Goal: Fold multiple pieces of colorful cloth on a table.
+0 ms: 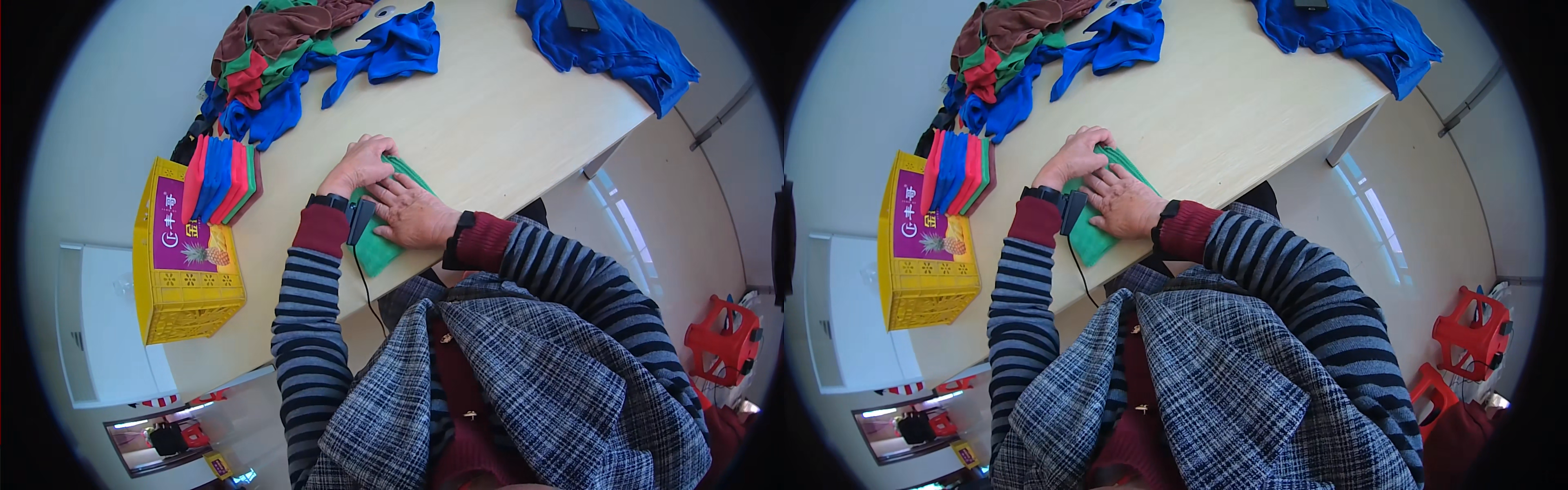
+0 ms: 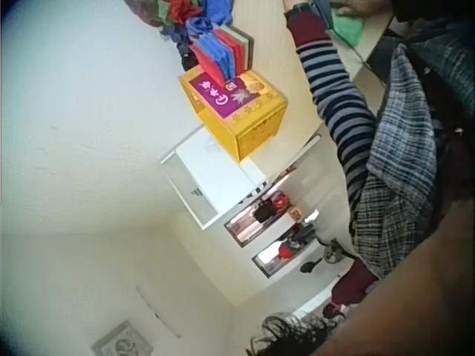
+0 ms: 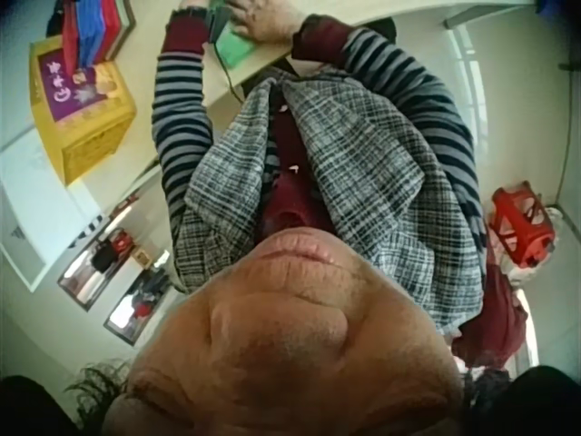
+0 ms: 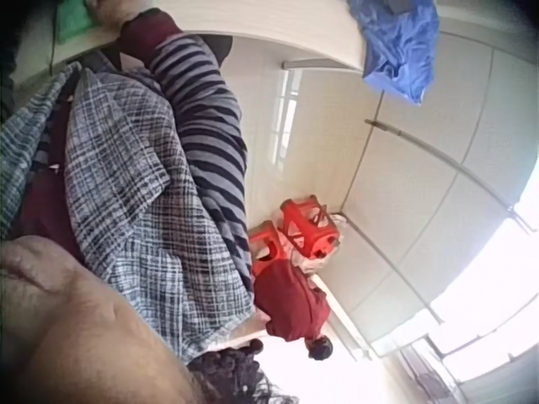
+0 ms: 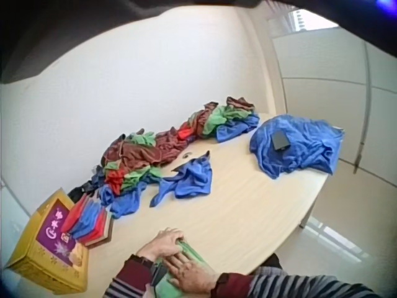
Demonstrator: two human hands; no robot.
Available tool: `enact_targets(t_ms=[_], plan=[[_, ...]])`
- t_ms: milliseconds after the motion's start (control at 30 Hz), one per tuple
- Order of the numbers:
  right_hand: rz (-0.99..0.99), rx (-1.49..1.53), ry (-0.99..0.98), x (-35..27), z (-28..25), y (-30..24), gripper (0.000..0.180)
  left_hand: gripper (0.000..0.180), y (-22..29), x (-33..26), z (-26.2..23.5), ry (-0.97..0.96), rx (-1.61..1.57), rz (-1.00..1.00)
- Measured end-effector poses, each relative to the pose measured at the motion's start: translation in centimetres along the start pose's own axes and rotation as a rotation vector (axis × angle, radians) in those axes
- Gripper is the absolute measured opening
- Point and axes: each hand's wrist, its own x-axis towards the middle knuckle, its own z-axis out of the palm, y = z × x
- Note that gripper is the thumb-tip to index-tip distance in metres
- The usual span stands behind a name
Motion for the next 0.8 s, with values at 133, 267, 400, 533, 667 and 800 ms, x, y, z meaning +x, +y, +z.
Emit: enact_targets(t_ms=[133,267,400,533,667,800], plan=[[-0.011,0.002,0.026,-0.2,-0.1,0.2,0.064,0.029,-0.1,0.2,-0.5,-0.014,0.044,0.004],[0.001,0.045,-0.057,-0.3,-0.8,0.2,0.062,0.030,-0.7,0.7,-0.8,-0.193,-0.166,-0.134],[-0.010,0.039,-0.094,-0.3,-1.3,-0.3,0.062,0.032,-1.8,0.5,-0.1,-0.175,-0.345,-0.076],[-0.006,0.035,-0.078,0.1,-1.1,-0.4,0.063,0.034,-3.0,-0.4,0.7,-0.063,-0.351,-0.019],[-0.007,0.030,-0.057,0.1,-0.8,-0.2,0.063,0.033,-3.7,-3.6,0.4,0.398,-0.121,0.036],[-0.003,0.014,-0.081,0.1,-0.7,-0.2,0.063,0.037,-3.4,-10.6,3.2,0.629,-0.050,-0.042]])
